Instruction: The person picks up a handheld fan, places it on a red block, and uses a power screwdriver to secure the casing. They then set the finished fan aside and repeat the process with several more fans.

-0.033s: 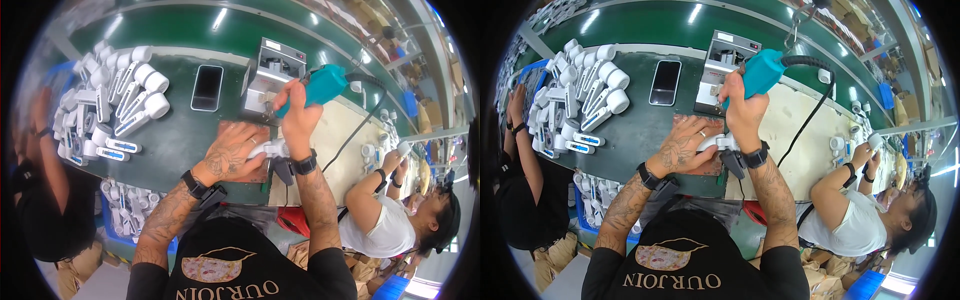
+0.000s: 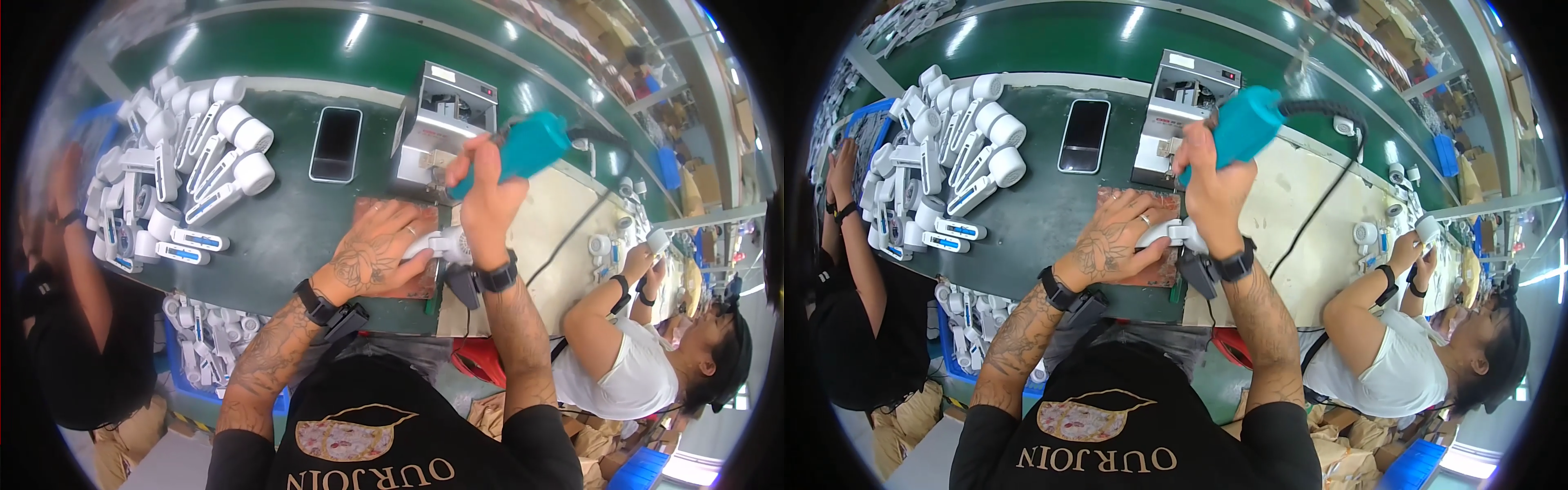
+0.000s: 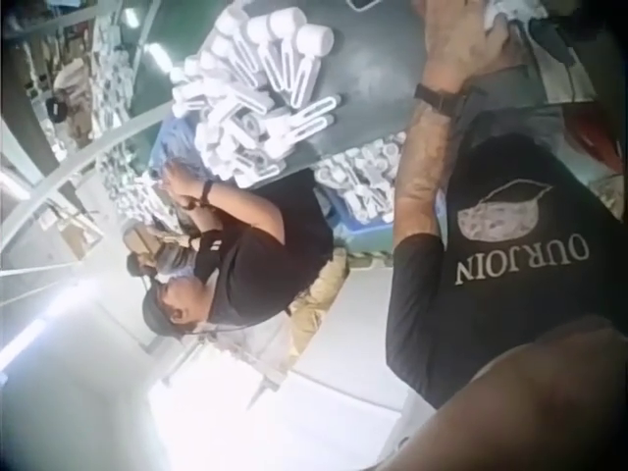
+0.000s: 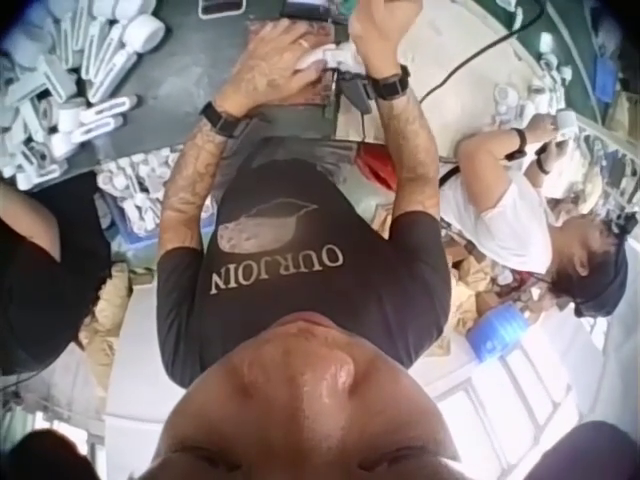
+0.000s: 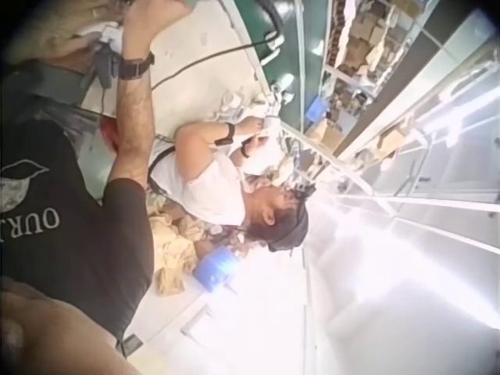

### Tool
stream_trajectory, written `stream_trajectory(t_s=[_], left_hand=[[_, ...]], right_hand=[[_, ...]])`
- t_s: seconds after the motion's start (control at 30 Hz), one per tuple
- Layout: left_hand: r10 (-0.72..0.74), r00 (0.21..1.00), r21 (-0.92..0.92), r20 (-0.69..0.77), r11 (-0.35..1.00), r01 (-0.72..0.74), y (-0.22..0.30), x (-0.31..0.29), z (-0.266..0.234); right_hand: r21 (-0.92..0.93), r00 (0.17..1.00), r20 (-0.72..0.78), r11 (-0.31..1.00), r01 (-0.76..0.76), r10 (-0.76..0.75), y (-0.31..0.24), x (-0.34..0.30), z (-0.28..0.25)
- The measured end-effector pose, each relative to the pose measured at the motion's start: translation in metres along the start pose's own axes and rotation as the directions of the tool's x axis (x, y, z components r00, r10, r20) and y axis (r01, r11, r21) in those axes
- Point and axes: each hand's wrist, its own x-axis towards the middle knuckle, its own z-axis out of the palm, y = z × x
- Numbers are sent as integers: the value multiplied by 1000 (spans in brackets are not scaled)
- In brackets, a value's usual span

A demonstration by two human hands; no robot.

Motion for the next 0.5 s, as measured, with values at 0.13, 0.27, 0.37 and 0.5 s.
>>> stream_trajectory(t_s=[0.13, 0.27, 0.37, 0.5], left_hand=[[24, 999, 17, -47, 1000, -23, 1, 3, 1], [9, 1000, 7, -21, 1000, -9, -1, 4, 1], [2, 1000, 4, -13, 1000, -2, -1, 4, 0], [-3, 1000, -10, -2, 1000, 3, 1, 3, -1]], right_hand=[[82, 993, -50, 991, -102, 106, -23, -37, -20], [63, 996, 54, 995, -71, 68, -24, -54, -33], [99, 995, 50, 991, -95, 90, -21, -59, -34], [106, 994, 61, 990, -98, 91, -17, -63, -35]])
